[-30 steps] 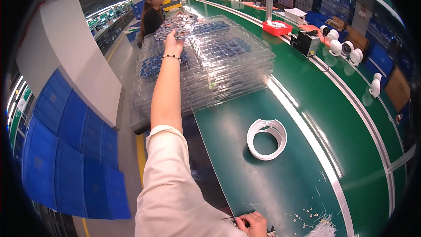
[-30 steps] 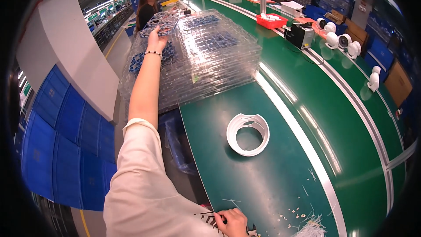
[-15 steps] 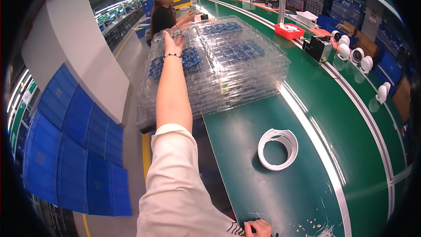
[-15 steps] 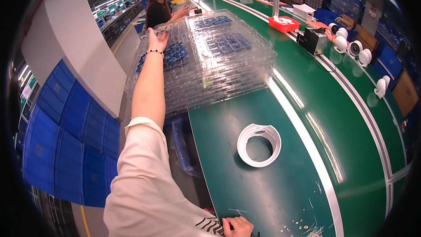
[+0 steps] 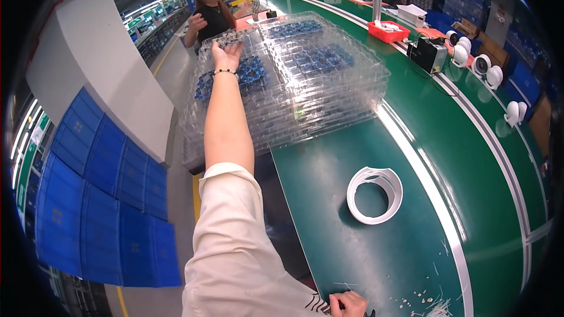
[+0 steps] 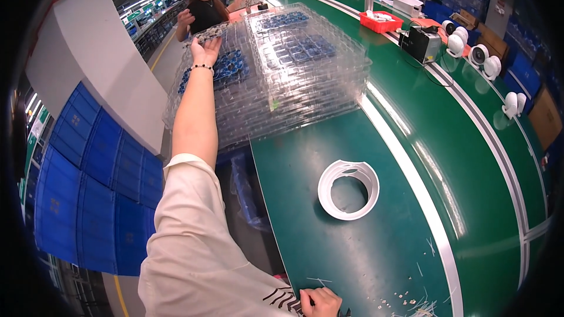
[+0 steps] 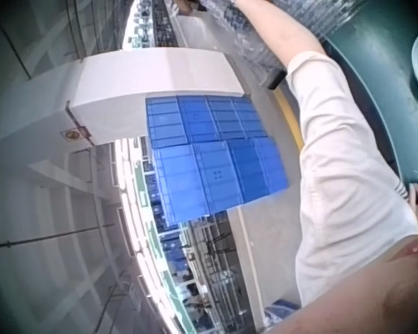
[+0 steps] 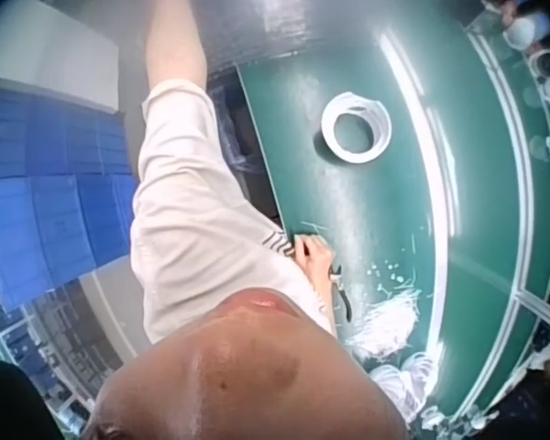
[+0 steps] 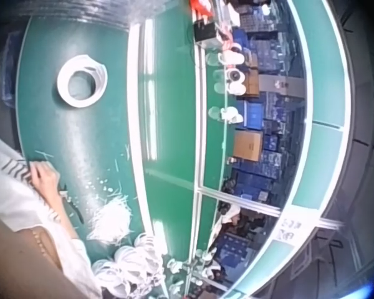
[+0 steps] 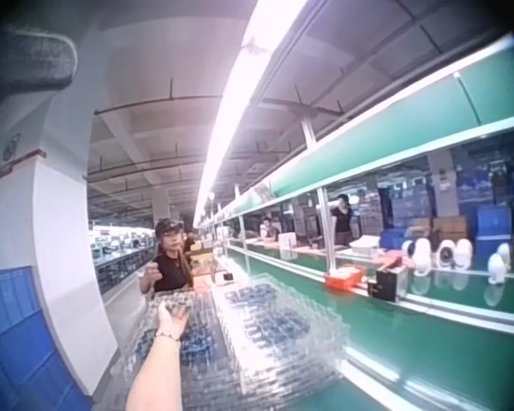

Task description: Separating small LED PCB boards from a larger panel with pliers and assembling components into fixture housings using a screwdriver.

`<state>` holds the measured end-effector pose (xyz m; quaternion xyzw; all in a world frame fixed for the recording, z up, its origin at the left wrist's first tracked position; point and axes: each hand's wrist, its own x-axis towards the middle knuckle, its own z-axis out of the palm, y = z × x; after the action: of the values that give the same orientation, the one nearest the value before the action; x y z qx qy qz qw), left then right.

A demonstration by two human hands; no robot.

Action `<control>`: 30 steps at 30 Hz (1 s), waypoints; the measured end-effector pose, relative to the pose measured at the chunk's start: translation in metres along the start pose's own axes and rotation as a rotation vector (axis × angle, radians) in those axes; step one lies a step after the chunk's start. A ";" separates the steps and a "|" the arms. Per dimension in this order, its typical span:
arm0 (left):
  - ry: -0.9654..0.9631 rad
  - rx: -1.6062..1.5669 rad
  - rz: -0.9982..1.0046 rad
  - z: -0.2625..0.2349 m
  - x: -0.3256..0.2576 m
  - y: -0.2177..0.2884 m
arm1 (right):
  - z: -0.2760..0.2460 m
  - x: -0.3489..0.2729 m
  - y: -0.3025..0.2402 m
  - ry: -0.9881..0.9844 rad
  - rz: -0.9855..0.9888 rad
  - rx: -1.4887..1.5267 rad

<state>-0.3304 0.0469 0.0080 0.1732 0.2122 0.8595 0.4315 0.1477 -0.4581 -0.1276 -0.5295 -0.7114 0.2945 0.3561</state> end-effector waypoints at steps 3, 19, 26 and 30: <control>-0.046 0.040 0.042 0.023 -0.039 -0.015 | -0.001 0.001 0.001 0.008 0.027 -0.015; 0.004 0.245 -0.055 0.050 -0.047 -0.002 | -0.005 0.002 0.002 -0.022 0.034 0.044; -0.551 2.213 0.270 0.035 -0.112 0.016 | 0.000 0.000 0.005 -0.014 0.042 0.033; -0.587 2.242 0.003 0.017 -0.127 0.017 | -0.006 0.003 0.003 -0.051 0.059 0.023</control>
<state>-0.2611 -0.0619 0.0168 0.6517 0.7465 0.1162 0.0674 0.1539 -0.4538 -0.1263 -0.5385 -0.7009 0.3265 0.3349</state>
